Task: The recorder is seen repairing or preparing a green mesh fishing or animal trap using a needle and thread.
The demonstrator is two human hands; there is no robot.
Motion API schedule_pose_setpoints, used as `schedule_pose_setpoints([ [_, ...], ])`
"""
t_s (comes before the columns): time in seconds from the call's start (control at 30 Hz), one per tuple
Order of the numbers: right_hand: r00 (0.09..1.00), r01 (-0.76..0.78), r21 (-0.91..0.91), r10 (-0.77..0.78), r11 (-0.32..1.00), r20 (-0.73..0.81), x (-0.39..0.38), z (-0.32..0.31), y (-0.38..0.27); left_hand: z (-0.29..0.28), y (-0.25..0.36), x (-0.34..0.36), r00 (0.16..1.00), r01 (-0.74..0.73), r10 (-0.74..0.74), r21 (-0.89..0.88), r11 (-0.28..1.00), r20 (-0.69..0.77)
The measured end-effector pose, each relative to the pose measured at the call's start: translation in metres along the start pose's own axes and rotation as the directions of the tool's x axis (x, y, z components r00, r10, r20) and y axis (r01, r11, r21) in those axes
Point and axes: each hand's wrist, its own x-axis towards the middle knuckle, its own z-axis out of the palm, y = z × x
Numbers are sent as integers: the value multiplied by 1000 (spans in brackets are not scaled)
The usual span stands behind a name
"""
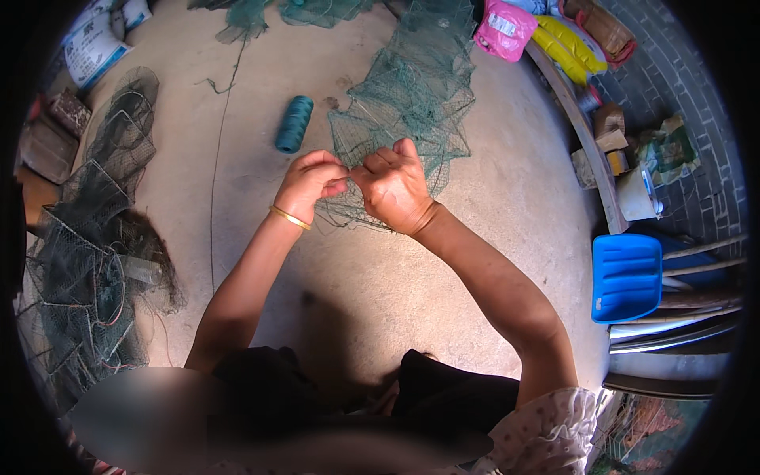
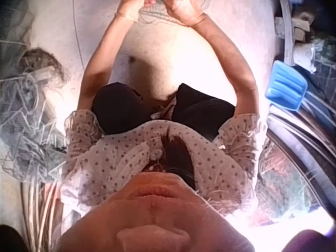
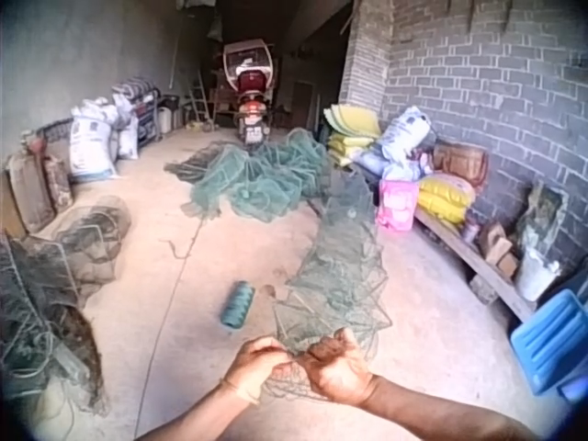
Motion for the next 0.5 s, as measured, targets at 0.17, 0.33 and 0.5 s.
schedule_pose_setpoints([
  [0.17, 996, 40, 106, -30, 994, -89, -1, -8, -2, 0, -4, 2, 999, 35, -34, -90, 995, 5],
  [0.33, 990, -9, 277, 47, 961, -133, 12, -37, -22, 4, -13, 5, 999, -46, 48, -138, 989, 7],
  [0.5, 890, -326, 945, 334, -10, 311, 16, -133, -72, 5, -14, -2, 989, -117, 115, -20, 993, -94],
])
